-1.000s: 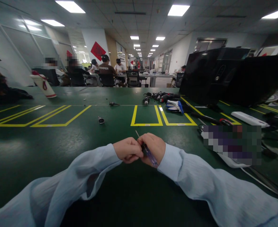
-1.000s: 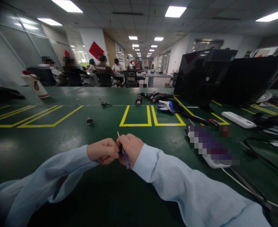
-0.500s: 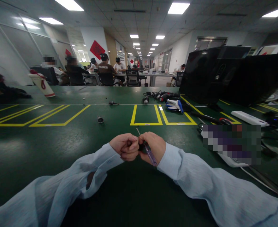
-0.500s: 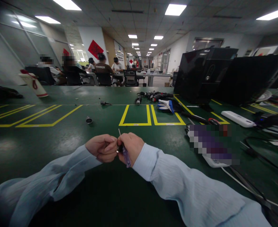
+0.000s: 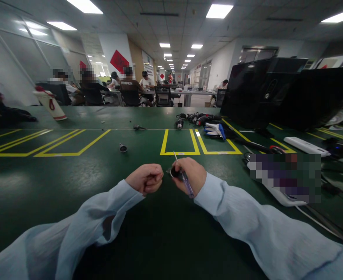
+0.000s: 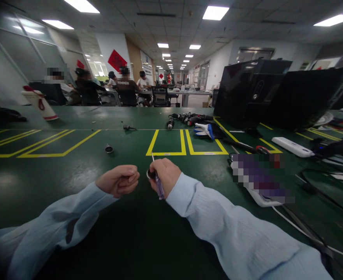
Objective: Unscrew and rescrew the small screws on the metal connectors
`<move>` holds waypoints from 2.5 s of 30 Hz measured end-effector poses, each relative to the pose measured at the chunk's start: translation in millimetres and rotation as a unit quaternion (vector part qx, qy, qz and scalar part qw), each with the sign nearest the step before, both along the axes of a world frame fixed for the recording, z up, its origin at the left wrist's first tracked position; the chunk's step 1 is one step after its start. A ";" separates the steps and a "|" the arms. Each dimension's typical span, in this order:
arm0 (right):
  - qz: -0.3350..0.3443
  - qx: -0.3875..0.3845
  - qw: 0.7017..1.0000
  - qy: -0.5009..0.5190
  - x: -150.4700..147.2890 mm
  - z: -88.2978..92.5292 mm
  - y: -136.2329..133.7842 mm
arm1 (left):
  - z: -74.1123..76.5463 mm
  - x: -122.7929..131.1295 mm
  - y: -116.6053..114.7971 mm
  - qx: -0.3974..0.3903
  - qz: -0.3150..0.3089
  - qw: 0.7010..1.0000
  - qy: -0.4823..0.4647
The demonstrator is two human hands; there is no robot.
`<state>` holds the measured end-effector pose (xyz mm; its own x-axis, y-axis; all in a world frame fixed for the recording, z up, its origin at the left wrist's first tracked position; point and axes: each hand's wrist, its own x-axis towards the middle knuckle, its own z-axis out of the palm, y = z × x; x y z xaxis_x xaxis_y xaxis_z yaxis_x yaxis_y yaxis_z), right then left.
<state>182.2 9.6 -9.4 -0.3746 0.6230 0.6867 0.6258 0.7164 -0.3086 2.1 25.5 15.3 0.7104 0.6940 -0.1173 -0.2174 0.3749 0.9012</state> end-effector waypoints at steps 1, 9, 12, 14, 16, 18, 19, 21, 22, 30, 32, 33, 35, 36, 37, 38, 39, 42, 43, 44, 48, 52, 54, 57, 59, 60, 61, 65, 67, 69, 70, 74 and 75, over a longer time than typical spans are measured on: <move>-0.030 0.002 1.000 0.006 4.1 -0.6 8.7 | -3.1 1.2 -1.6 0.011 0.019 1.000 0.017; -0.250 -0.037 0.966 0.048 32.6 -20.4 106.7 | -19.2 21.6 -11.4 0.085 0.040 0.985 0.145; -0.279 -0.053 0.958 0.042 36.8 -26.1 130.4 | -19.2 18.3 -8.0 0.147 0.070 0.969 0.189; -0.289 -0.065 0.955 0.033 37.5 -28.3 139.9 | -19.9 12.3 -2.2 0.182 0.105 0.954 0.216; -0.294 -0.080 0.952 0.022 37.2 -29.9 145.7 | -21.7 3.3 7.1 0.218 0.152 0.934 0.240; -0.297 -0.097 0.950 0.011 36.7 -31.5 149.0 | -24.0 -10.3 20.4 0.257 0.228 0.901 0.266; -0.298 -0.104 0.949 0.007 36.4 -32.5 150.0 | -25.1 -19.2 28.2 0.273 0.280 0.876 0.281; -0.301 -0.115 0.947 0.001 36.0 -34.5 151.0 | -26.4 -41.7 45.1 0.290 0.388 0.814 0.321; -0.302 -0.118 0.946 0.001 35.8 -35.4 151.1 | -26.5 -54.7 53.3 0.294 0.431 0.782 0.340; -0.278 -0.091 0.955 0.053 37.7 -28.1 133.8 | -28.0 -128.7 97.6 0.373 0.452 0.672 0.453; -0.266 -0.075 0.958 0.071 38.8 -24.3 114.6 | -31.5 -130.9 110.4 0.418 0.421 0.639 0.491; -0.256 -0.071 0.961 0.076 39.1 -23.1 101.9 | -33.3 -131.1 117.5 0.441 0.402 0.621 0.509; -0.231 -0.071 0.967 0.083 39.1 -22.5 71.3 | -36.6 -131.8 131.5 0.478 0.358 0.596 0.537; -0.216 -0.076 0.970 0.086 39.0 -22.8 54.5 | -37.9 -132.6 137.7 0.488 0.335 0.592 0.547; -0.199 -0.085 0.973 0.084 38.8 -23.2 37.3 | -38.9 -133.5 143.0 0.495 0.311 0.591 0.556; -0.186 -0.093 0.975 0.083 38.8 -23.5 20.6 | -39.6 -134.6 147.2 0.498 0.288 0.591 0.565; -0.168 -0.106 0.977 0.082 38.8 -23.5 4.9 | -39.9 -135.7 150.3 0.500 0.268 0.590 0.574; -0.085 -0.179 0.975 0.105 39.0 -21.1 -30.8 | -38.4 -137.4 152.8 0.499 0.233 0.579 0.600; -0.069 -0.197 0.971 0.116 38.8 -19.8 -38.0 | -37.2 -136.8 151.1 0.500 0.228 0.573 0.608; -0.057 -0.215 0.966 0.129 38.3 -18.5 -42.7 | -36.1 -135.3 148.1 0.501 0.223 0.567 0.615; -0.002 -0.298 0.925 0.234 33.0 -16.6 -44.0 | -36.1 -117.0 117.9 0.531 0.220 0.556 0.600; 0.047 -0.390 0.820 0.417 22.4 -16.8 -39.4 | -44.1 -78.8 60.4 0.568 0.229 0.622 0.489; 0.081 -0.416 0.764 0.486 16.8 -14.1 -41.9 | -46.8 -56.7 29.5 0.563 0.208 0.670 0.436; 0.151 -0.426 0.723 0.522 10.8 -7.4 -50.3 | -46.1 -27.6 -5.7 0.534 0.142 0.740 0.384; 0.188 -0.421 0.727 0.509 9.3 -3.5 -56.2 | -43.5 -13.2 -17.9 0.523 0.116 0.760 0.368; 0.197 -0.416 0.740 0.491 9.0 -2.2 -58.7 | -42.1 -7.6 -21.0 0.525 0.108 0.763 0.362; 0.194 -0.408 0.761 0.465 8.9 -1.3 -60.9 | -40.9 -3.1 -22.4 0.531 0.101 0.762 0.357; 0.104 -0.363 0.876 0.300 7.1 1.0 -67.1 | -39.7 6.1 -20.1 0.557 0.064 0.746 0.360; 0.057 -0.301 0.928 0.212 4.2 1.7 -69.2 | -41.0 6.8 -18.3 0.566 0.054 0.739 0.361; 0.037 -0.228 0.961 0.148 0.6 1.6 -70.9 | -42.8 6.6 -16.7 0.577 0.046 0.735 0.353; 0.034 -0.203 0.970 0.128 -1.1 1.2 -71.5 | -43.6 6.4 -16.0 0.581 0.043 0.734 0.349; 0.044 -0.226 0.962 0.148 -5.7 -2.4 -70.7 | -45.0 5.6 -13.9 0.588 0.041 0.738 0.328; 0.052 -0.261 0.947 0.182 -6.5 -3.8 -69.4 | -44.8 5.4 -13.8 0.588 0.048 0.740 0.322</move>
